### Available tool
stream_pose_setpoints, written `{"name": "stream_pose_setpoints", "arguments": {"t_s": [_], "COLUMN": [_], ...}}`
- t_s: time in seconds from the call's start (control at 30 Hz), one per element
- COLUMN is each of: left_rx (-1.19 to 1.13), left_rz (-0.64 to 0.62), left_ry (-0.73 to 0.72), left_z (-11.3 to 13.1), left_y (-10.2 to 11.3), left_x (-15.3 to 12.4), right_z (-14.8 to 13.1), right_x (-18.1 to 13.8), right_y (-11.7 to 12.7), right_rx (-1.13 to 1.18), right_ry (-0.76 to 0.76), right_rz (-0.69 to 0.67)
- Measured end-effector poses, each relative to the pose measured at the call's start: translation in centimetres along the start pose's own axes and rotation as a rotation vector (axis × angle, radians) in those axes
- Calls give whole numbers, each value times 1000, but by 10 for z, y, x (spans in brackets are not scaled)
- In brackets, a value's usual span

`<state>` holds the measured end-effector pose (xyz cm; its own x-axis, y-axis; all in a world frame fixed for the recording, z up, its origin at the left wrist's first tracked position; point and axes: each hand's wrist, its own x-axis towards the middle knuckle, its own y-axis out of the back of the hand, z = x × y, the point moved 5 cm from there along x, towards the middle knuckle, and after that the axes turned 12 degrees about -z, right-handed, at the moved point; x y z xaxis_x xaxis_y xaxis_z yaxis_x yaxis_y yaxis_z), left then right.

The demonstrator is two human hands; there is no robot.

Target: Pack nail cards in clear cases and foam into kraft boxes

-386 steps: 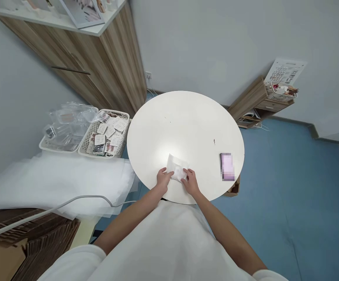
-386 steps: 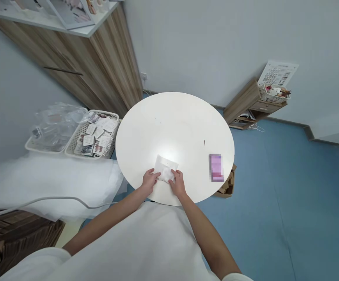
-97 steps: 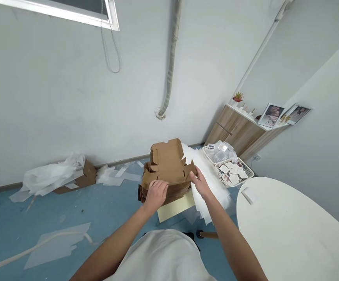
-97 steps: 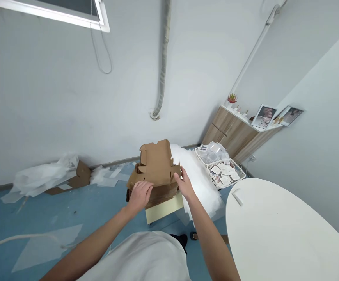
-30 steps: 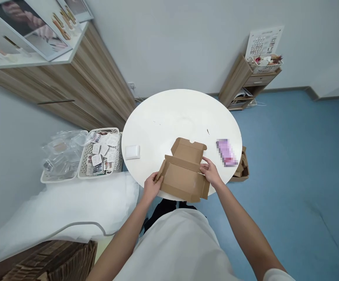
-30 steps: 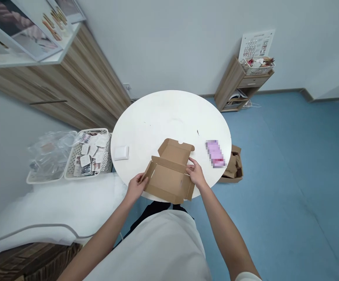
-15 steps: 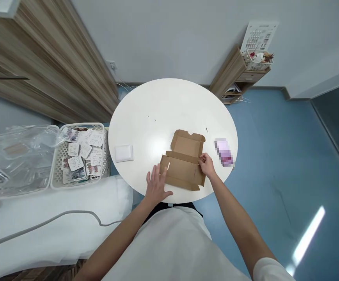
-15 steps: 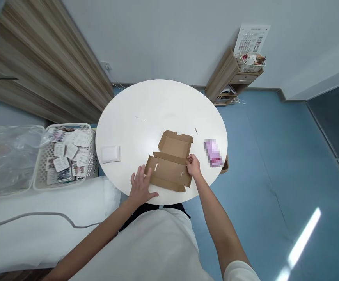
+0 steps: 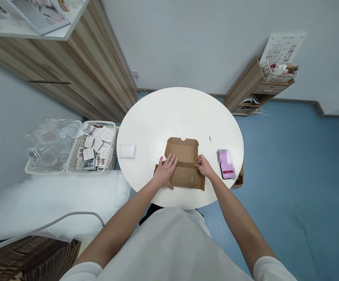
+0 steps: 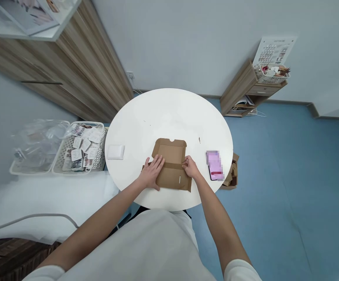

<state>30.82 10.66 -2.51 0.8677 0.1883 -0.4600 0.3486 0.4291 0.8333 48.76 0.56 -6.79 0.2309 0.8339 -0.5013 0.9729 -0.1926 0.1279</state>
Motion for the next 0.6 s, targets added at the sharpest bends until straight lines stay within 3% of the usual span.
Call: {"name": "stream_pose_setpoints", "arguments": {"t_s": [0.1, 0.23, 0.4, 0.5, 0.6], "left_rx": [5, 27, 23, -3, -32], "left_rz": [-67, -64, -31, 9, 40], "left_ry": [24, 80, 200, 244, 282], "left_z": [4, 10, 20, 27, 33], "left_y": [-6, -12, -17, -19, -21], "left_x": [9, 12, 7, 2, -4], "right_z": [3, 4, -18, -25, -16], "right_x": [5, 4, -26, -40, -45], "right_y": [3, 2, 3, -23, -48], "right_rx": [-58, -127, -500, -830, -1037], "right_ry": [17, 55, 243, 377, 401], "right_rz": [-30, -57, 220, 29, -164]}}
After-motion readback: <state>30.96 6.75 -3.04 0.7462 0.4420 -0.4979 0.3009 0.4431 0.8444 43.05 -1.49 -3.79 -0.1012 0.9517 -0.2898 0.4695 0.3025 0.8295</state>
